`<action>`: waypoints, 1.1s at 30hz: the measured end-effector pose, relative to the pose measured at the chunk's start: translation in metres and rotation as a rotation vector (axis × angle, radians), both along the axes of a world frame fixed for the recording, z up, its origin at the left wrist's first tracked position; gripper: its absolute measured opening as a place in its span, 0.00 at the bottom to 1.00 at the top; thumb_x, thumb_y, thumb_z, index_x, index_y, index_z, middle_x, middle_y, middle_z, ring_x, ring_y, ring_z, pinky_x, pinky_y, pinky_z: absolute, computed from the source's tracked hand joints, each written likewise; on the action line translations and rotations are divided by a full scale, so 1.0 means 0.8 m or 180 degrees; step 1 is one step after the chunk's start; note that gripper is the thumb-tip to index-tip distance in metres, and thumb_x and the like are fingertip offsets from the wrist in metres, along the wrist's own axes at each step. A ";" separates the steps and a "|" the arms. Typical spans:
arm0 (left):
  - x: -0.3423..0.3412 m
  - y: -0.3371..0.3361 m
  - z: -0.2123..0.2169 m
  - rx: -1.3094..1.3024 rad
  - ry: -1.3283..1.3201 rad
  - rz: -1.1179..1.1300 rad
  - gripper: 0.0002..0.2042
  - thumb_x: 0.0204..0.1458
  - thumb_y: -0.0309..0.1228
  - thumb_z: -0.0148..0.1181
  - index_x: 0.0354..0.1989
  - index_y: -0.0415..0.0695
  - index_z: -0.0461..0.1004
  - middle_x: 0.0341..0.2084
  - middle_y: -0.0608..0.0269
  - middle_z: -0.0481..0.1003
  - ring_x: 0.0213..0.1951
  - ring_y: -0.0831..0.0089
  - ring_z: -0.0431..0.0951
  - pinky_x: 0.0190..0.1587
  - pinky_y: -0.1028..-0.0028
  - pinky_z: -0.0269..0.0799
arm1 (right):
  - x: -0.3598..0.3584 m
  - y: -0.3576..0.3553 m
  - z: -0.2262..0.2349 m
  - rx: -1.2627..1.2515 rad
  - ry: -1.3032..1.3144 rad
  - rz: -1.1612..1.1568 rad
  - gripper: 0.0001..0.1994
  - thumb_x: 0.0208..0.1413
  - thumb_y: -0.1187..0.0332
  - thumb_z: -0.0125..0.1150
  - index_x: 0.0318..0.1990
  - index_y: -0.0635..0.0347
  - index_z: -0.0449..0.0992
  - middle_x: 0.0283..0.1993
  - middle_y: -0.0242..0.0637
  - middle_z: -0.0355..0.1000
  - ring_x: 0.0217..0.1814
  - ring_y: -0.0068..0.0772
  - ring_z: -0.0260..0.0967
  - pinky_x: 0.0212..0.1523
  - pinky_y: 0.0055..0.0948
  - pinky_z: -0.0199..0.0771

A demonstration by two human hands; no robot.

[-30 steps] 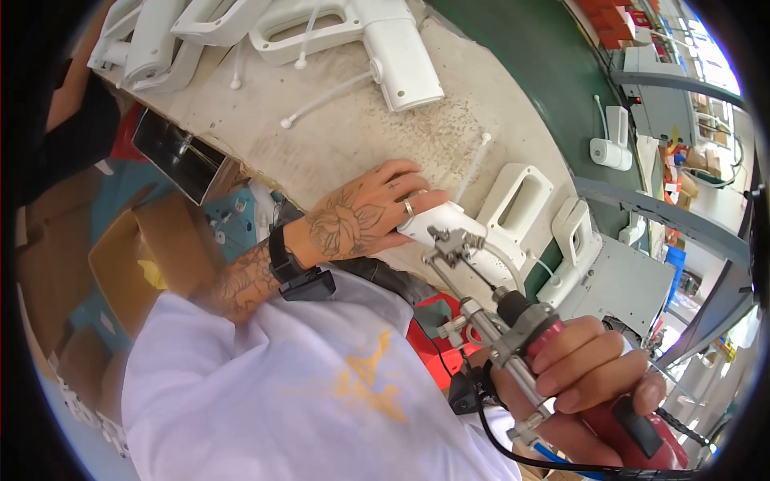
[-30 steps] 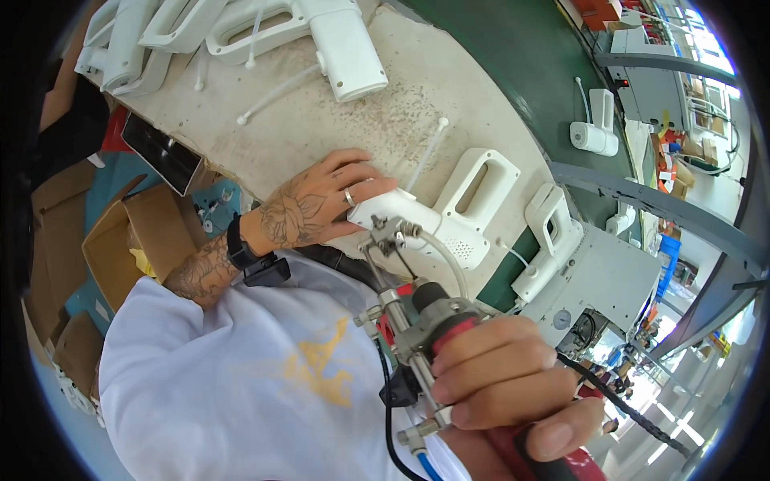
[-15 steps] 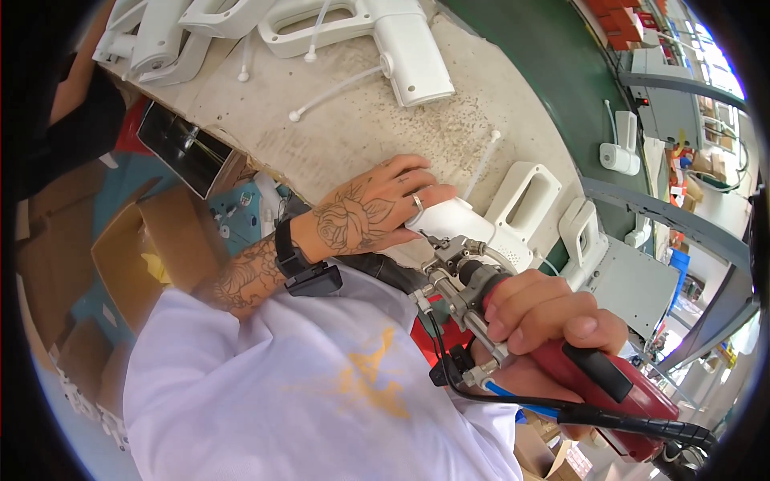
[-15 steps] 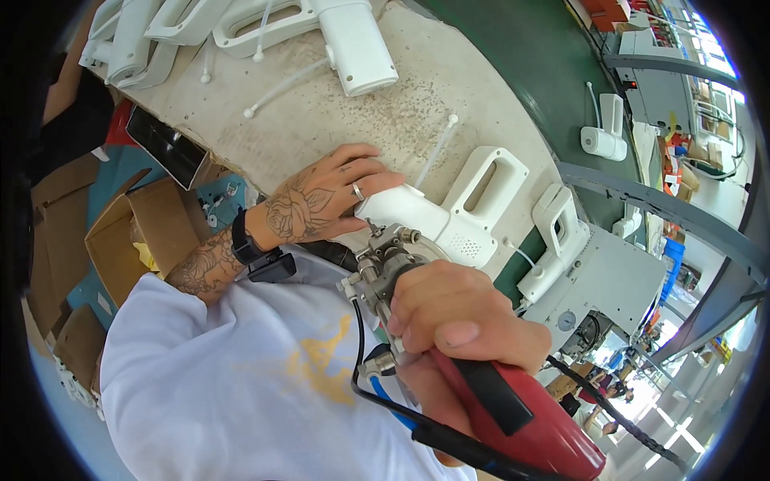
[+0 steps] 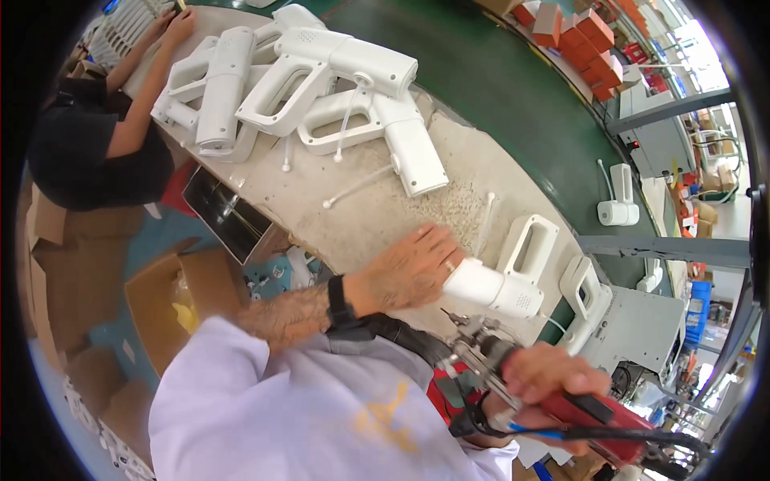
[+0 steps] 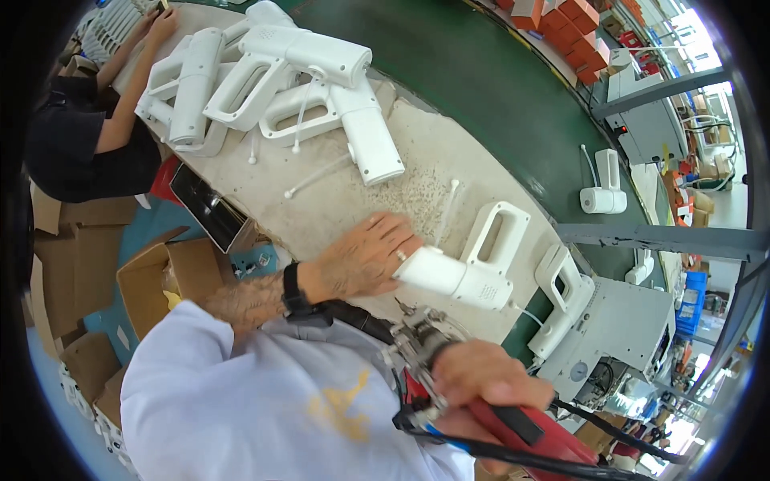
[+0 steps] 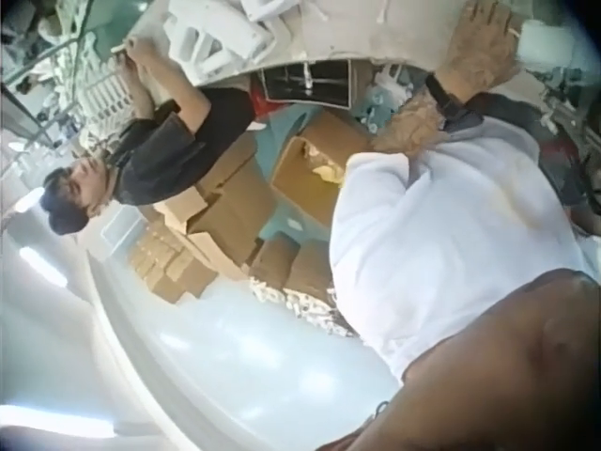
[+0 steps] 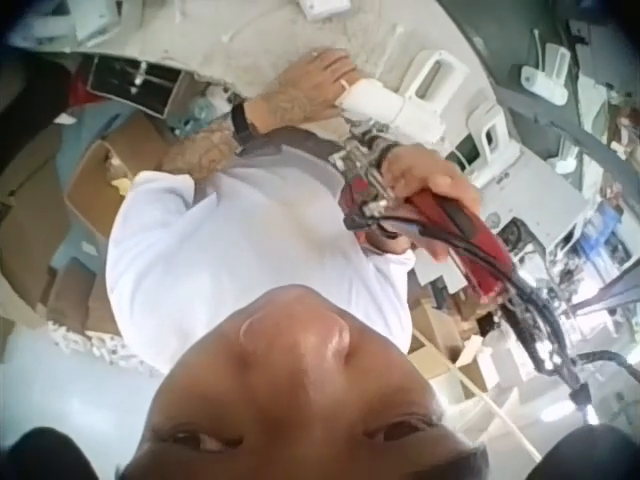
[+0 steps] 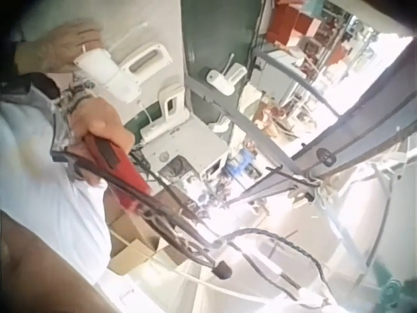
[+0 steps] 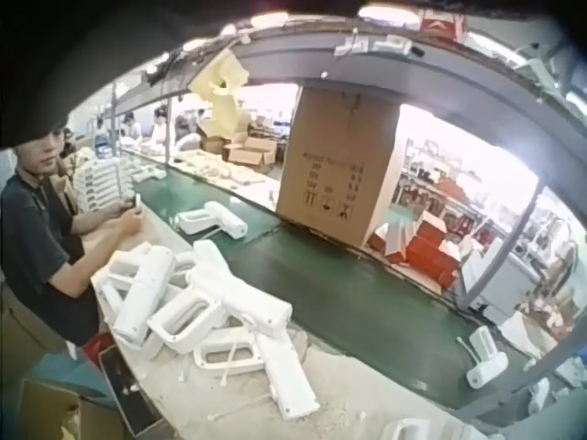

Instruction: Use an ultrasonic welding tool to join plastic components of electronic device housings on a production line.

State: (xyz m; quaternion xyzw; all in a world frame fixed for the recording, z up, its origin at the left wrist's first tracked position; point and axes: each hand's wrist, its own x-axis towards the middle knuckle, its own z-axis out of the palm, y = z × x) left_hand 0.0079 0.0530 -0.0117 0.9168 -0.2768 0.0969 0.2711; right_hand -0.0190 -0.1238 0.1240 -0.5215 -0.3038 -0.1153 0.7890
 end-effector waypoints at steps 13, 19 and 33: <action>0.086 -0.038 -0.005 -0.0134 0.0427 0.0390 0.27 0.47 0.40 0.67 0.55 0.45 0.70 0.47 0.51 0.73 0.50 0.53 0.75 0.54 0.58 0.71 | -0.027 -0.095 -0.013 -0.0424 -0.0058 -0.0266 0.38 0.55 0.35 0.58 0.53 0.67 0.63 0.23 0.39 0.70 0.20 0.35 0.67 0.20 0.31 0.69; 0.120 -0.052 0.023 -0.0705 0.0465 0.0424 0.30 0.46 0.40 0.69 0.57 0.40 0.69 0.46 0.50 0.75 0.44 0.58 0.78 0.48 0.64 0.76 | -0.033 -0.098 -0.022 -0.0112 -0.0002 -0.0535 0.38 0.54 0.36 0.59 0.52 0.67 0.64 0.19 0.36 0.67 0.18 0.32 0.64 0.20 0.29 0.68; 0.240 -0.092 0.037 0.0108 -0.1222 0.1229 0.29 0.49 0.43 0.66 0.56 0.40 0.69 0.49 0.50 0.72 0.52 0.54 0.71 0.57 0.59 0.64 | -0.042 -0.119 -0.022 -0.0239 -0.0197 -0.0358 0.38 0.57 0.38 0.57 0.55 0.70 0.61 0.25 0.41 0.70 0.21 0.35 0.67 0.24 0.32 0.70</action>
